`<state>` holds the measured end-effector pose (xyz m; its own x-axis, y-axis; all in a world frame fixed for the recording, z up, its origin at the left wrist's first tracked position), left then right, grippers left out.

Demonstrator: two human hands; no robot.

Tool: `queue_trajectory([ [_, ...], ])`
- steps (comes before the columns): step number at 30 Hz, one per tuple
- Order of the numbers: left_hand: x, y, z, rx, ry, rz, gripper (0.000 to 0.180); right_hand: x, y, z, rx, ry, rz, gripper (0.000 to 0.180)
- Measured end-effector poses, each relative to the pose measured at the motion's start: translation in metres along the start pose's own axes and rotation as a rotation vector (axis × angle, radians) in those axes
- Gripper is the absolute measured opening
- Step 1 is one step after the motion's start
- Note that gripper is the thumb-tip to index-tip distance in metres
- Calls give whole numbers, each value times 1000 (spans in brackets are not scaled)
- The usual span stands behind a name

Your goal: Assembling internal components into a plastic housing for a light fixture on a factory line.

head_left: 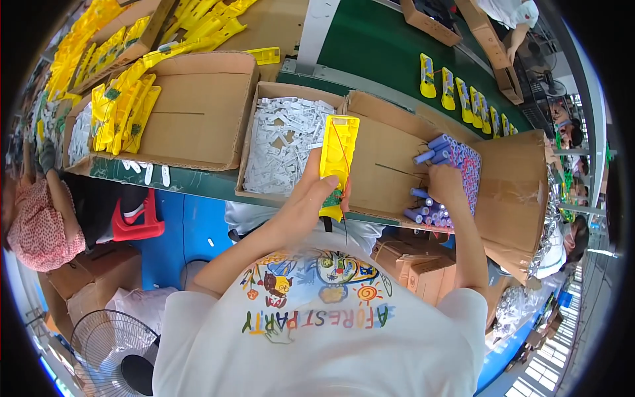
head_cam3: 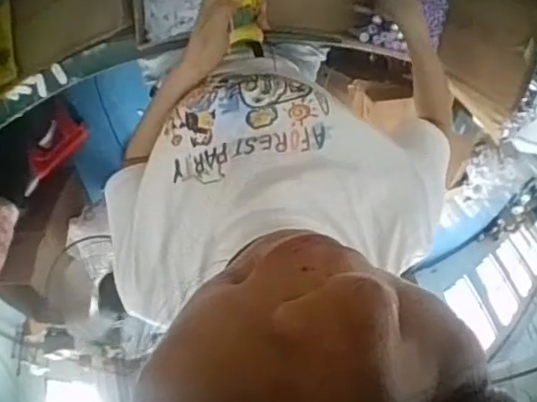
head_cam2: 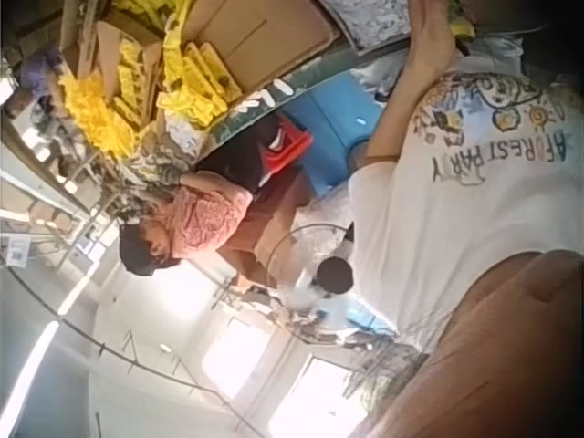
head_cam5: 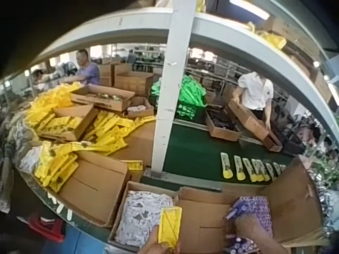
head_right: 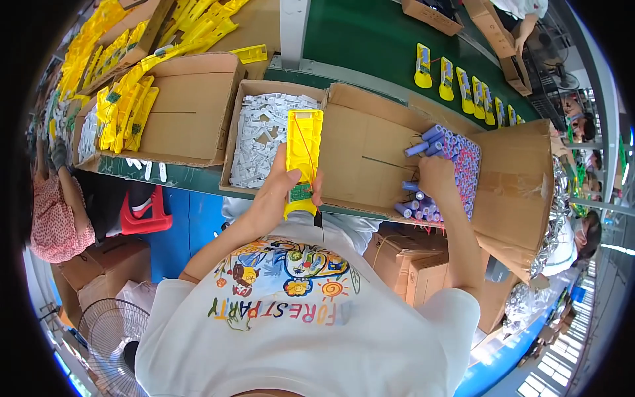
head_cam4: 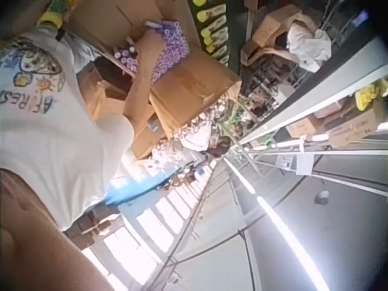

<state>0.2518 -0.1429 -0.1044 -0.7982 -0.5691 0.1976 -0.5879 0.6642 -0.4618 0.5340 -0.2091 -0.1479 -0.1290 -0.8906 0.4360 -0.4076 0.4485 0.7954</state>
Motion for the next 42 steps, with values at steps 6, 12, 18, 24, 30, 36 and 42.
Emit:
queue_trajectory([
  [6, -3, -4, 5, 36, -1, 3, 34, -14, 107, 43, -1077, 184, -688, 15],
  [12, 0, 1, 3, -45, -29, -90, 35, 12, 143, 118, -2034, 377, -318, 17],
  [18, -7, 7, 10, -213, -66, -152, 30, 51, 156, 140, -1014, 303, -977, 7],
  [24, -2, 8, 18, -16, 26, -92, 38, 15, 109, 79, -635, 394, -767, 25],
  [30, 1, -9, 23, -48, 114, 93, 39, 23, 124, 70, -626, 455, -805, 35],
  [36, 9, -4, 25, -70, 98, 82, 47, 62, 178, 125, -372, 784, -1143, 39],
  [42, 20, 9, 13, -5, 177, 156, 55, 39, 182, 156, -417, 674, -991, 46],
])
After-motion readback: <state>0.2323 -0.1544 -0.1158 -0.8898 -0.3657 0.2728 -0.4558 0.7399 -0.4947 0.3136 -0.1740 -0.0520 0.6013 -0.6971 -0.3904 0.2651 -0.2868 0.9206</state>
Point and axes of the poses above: each hand's wrist, its own x-axis away from the middle knuckle, its own y-axis out of the back of the hand, z = x × y, the point moved 7 cm from there along -x, towards the middle knuckle, and after that the axes turned 7 degrees about y, right-handed, at the moved point
